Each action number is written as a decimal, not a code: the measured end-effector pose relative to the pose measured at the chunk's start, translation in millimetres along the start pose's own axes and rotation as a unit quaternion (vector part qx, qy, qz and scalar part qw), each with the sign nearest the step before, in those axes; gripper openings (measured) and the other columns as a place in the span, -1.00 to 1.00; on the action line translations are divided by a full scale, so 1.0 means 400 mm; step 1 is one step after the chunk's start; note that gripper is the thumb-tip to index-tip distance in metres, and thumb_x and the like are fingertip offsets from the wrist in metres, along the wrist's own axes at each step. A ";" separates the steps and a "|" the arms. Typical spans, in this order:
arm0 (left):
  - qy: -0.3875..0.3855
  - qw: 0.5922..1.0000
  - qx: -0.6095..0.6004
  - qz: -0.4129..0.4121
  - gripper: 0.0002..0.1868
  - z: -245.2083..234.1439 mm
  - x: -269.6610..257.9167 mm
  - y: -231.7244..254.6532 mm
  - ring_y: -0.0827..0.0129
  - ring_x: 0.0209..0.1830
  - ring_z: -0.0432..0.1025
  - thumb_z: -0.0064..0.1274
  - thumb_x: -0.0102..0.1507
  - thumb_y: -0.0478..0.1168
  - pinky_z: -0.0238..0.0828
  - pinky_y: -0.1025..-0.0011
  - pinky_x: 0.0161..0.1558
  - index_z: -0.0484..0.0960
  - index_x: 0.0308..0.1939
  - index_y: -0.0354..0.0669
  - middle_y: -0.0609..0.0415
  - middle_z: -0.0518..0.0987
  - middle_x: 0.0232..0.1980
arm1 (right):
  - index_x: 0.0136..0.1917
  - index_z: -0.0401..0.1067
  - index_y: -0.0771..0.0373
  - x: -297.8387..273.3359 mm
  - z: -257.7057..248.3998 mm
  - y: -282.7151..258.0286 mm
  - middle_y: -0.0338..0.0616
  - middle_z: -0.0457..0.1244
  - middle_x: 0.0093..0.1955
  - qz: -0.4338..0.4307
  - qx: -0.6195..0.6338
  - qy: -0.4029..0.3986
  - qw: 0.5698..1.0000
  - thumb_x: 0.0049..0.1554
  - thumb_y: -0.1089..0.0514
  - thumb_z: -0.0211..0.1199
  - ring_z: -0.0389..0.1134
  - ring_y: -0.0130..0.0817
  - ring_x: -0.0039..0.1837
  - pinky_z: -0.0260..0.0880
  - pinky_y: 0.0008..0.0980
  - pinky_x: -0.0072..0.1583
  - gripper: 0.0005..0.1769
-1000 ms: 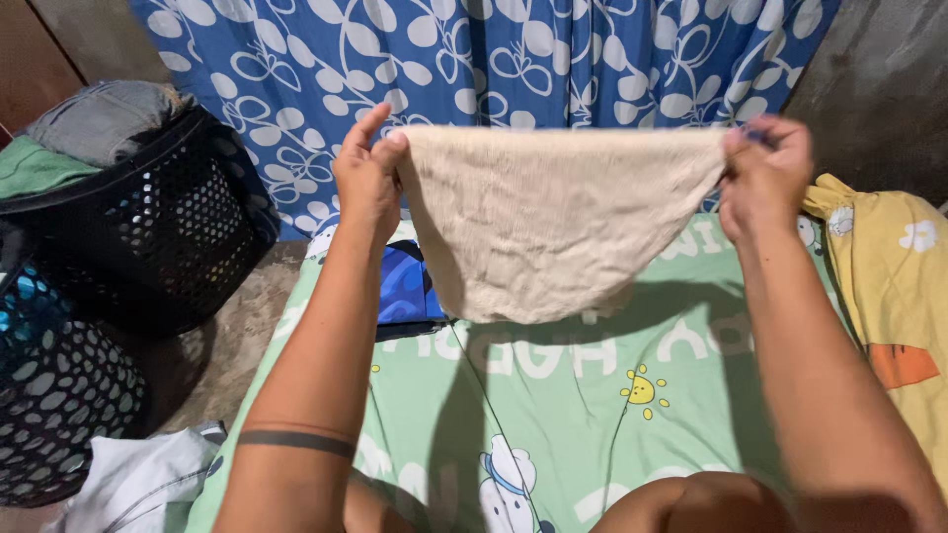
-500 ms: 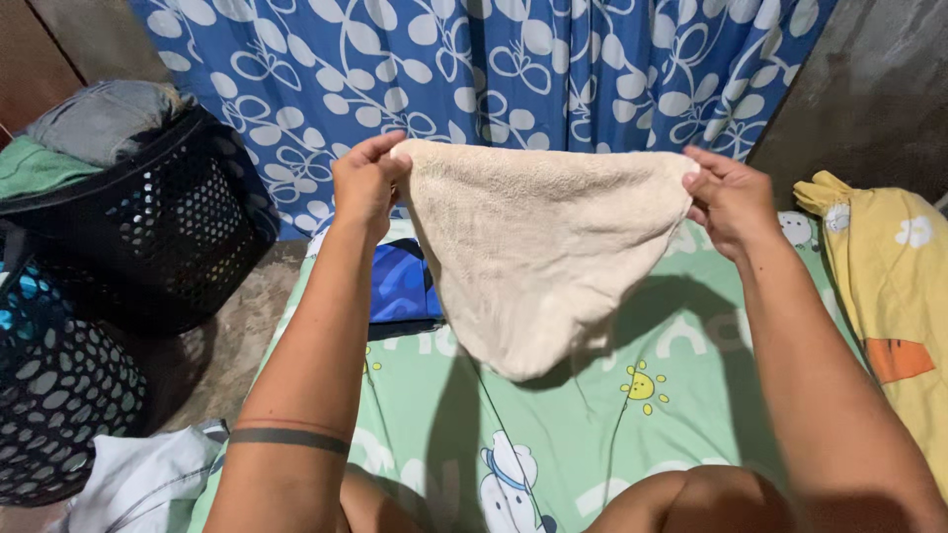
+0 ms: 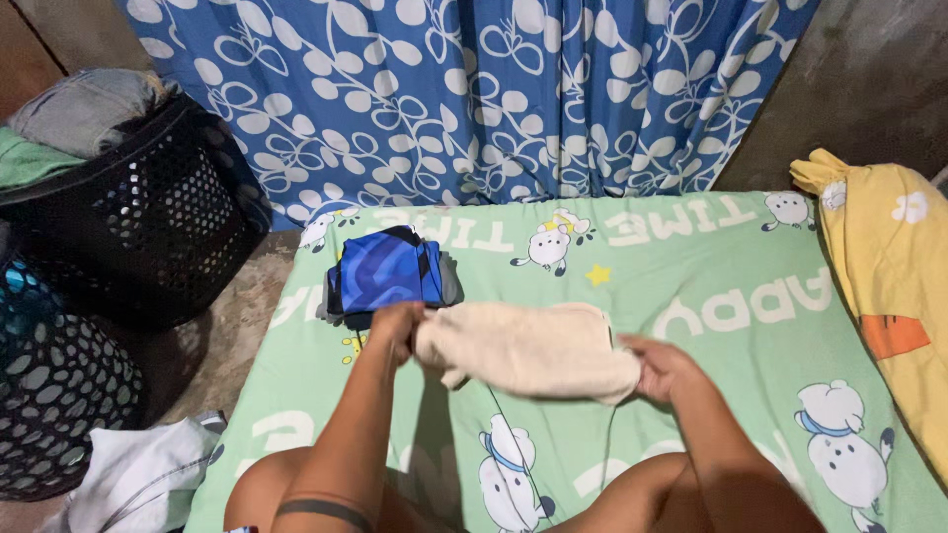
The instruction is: The person folds several items of clothing one by one on a bed, including a gray t-shirt, dark shorts, a gray tank top, a blue jersey, and a beige towel. Each item is smoothed, folded into a compact rectangle, and stacked on the bed.
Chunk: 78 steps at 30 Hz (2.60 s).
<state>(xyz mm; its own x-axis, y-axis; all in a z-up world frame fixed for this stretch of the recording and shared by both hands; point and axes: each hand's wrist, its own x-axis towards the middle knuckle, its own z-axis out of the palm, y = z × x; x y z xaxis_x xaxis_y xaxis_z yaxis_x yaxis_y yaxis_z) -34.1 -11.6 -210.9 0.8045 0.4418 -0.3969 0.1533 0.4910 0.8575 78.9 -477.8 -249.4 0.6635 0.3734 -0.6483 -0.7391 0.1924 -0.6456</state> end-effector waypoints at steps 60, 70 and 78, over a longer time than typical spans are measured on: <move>-0.246 0.849 0.018 0.467 -0.79 0.221 -0.478 0.585 0.40 -0.03 0.42 0.06 0.36 -0.44 0.39 0.46 0.05 0.50 0.08 -0.32 0.06 0.54 -0.05 | 0.37 0.21 0.21 -0.488 0.379 -0.365 -0.21 0.15 0.24 -0.807 0.027 0.109 0.580 0.43 0.43 0.16 0.21 -0.48 0.20 0.30 -0.49 0.23 -0.67; -0.509 0.742 -0.048 0.434 -0.78 0.488 -0.589 0.594 0.29 0.13 0.50 0.11 0.36 -0.38 0.53 0.28 0.18 0.54 0.09 -0.23 -0.06 0.57 0.19 | 0.24 0.30 0.20 -0.641 0.680 -0.334 -0.14 0.25 0.12 -0.723 0.255 -0.078 0.638 0.22 0.37 0.31 0.31 -0.34 0.06 0.40 -0.32 0.14 -0.63; -0.487 0.810 0.020 0.325 -0.79 0.535 -0.467 0.494 0.47 -0.01 0.44 0.19 0.34 -0.33 0.42 0.46 0.09 0.58 0.04 -0.23 0.13 0.56 -0.04 | 0.27 0.34 0.27 -0.484 0.682 -0.381 -0.10 0.33 0.07 -0.612 -0.062 -0.249 0.748 0.18 0.39 0.33 0.37 -0.41 0.09 0.44 -0.45 0.16 -0.59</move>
<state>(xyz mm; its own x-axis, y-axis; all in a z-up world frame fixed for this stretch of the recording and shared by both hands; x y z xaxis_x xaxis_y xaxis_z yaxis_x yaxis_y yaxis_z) -31.4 -157.8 102.6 0.7907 -0.2147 0.5733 -0.4817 0.3598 0.7991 31.5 -331.8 84.4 0.6863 0.2848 0.6693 0.4225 0.5930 -0.6855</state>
